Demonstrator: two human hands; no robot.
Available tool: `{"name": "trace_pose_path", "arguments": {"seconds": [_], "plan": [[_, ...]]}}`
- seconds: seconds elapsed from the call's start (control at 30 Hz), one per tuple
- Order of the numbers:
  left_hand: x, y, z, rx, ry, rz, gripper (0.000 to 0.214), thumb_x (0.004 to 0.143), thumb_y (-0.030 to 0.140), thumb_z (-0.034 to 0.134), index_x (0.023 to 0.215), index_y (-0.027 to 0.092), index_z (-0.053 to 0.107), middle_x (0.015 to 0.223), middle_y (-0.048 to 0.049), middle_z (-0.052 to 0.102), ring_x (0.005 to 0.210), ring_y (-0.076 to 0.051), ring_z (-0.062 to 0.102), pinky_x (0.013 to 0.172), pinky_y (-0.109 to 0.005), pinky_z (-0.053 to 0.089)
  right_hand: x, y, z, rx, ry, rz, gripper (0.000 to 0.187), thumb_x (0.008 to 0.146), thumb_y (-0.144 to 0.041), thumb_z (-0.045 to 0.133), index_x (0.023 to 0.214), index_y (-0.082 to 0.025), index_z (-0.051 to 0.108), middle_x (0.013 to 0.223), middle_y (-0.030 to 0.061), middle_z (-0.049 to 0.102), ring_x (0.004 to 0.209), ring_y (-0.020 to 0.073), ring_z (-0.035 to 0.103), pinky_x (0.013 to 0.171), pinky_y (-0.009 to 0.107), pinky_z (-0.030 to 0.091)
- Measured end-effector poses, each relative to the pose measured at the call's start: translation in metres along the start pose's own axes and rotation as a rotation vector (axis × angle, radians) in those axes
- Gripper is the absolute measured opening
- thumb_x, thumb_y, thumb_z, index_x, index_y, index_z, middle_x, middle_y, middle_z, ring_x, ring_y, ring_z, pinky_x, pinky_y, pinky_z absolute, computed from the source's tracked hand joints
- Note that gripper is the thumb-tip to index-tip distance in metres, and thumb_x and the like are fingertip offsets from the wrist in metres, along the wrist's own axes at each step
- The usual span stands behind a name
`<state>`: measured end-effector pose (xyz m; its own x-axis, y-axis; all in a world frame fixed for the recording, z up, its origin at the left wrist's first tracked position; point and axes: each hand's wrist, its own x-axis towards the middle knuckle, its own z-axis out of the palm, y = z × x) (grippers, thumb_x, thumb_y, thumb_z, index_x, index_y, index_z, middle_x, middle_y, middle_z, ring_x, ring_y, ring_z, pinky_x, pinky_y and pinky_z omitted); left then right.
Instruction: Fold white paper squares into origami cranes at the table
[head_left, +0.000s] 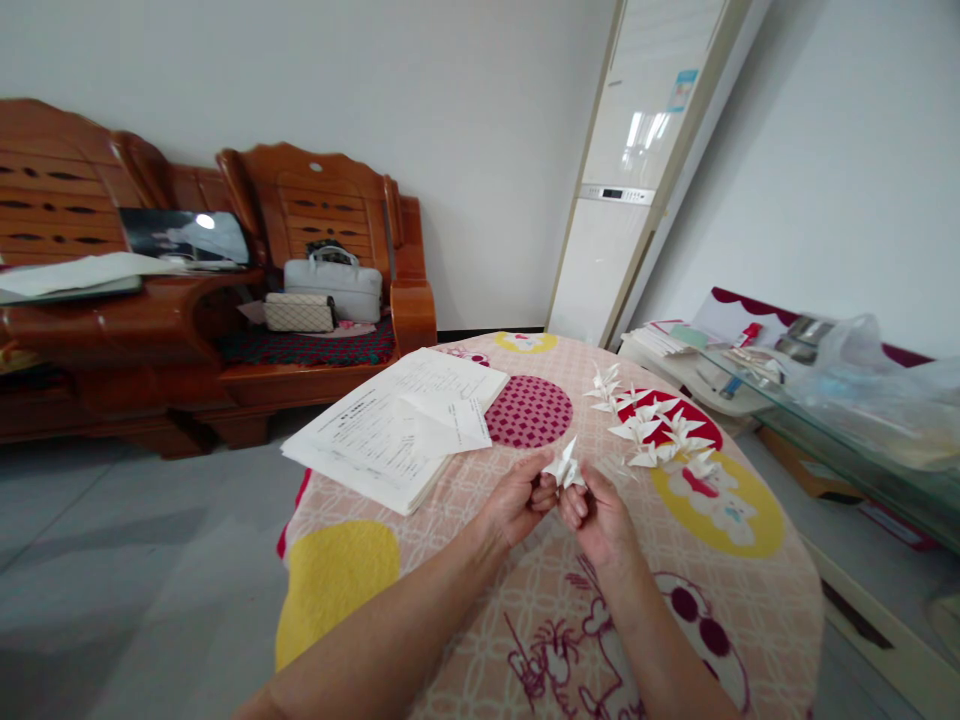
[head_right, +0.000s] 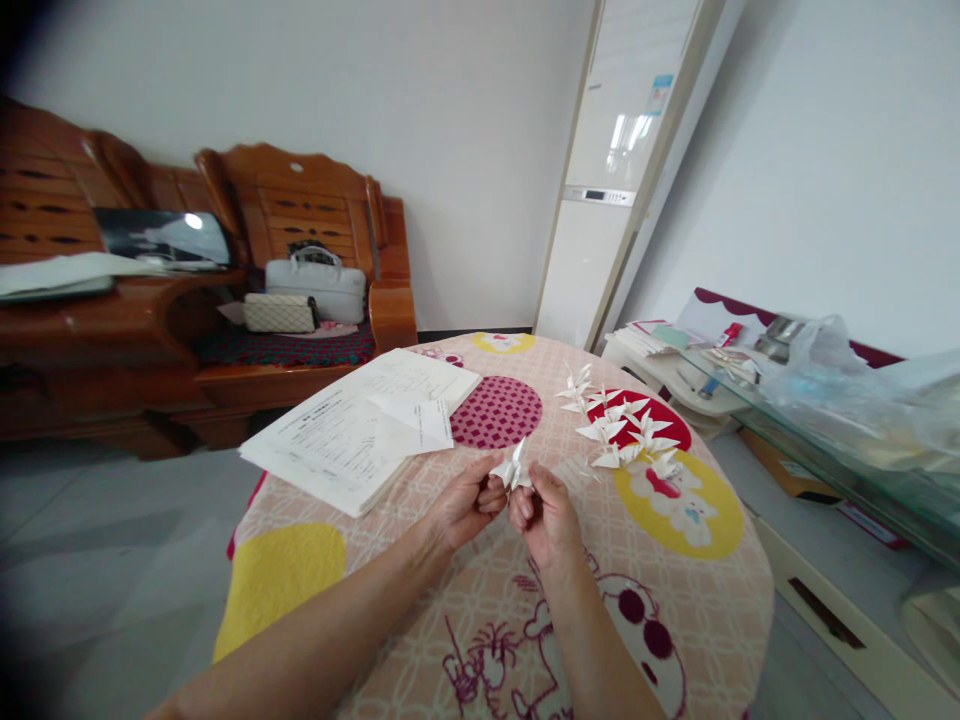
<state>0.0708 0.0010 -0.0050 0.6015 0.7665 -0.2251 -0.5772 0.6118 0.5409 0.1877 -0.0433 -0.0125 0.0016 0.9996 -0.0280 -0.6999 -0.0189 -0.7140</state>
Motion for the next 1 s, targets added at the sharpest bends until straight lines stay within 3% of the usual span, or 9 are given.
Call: {"name": "trace_pose_path", "arguments": {"seconds": [0.27,0.63,1.0], "plan": [[0.0007,0.0014,-0.0042,0.004,-0.08,0.03,0.039,0.07,0.032,0.075,0.065,0.016,0.04,0.048,0.009,0.039,0.038,0.0,0.02,0.038,-0.015,0.015,-0.0009,-0.0003,0.0018,-0.004,-0.022,0.012,0.043,0.077,-0.043,0.072,0.053,-0.018,0.047,0.036,-0.0078,0.042,0.03,0.0053,0.036,0.033,0.018,0.028],[-0.0011,0.003,-0.0037,0.131,-0.053,0.045,0.029,0.074,0.03,0.064,0.06,0.016,0.043,0.044,0.0061,0.04,0.036,-0.003,0.025,0.038,-0.019,0.014,-0.0018,-0.0022,0.0005,-0.058,-0.012,-0.026,0.035,0.075,-0.037,0.074,0.056,-0.019,0.051,0.037,-0.0072,0.045,0.03,0.007,0.039,0.033,0.019,0.03],[-0.0012,0.0056,-0.0045,0.122,-0.112,-0.071,0.026,0.076,0.029,0.06,0.062,0.016,0.042,0.048,0.0065,0.038,0.036,-0.002,0.021,0.037,-0.017,0.012,-0.0001,-0.0014,-0.0041,-0.07,0.005,-0.028,0.034,0.076,-0.036,0.074,0.058,-0.019,0.051,0.037,-0.0073,0.044,0.031,0.007,0.038,0.033,0.019,0.03]]}}
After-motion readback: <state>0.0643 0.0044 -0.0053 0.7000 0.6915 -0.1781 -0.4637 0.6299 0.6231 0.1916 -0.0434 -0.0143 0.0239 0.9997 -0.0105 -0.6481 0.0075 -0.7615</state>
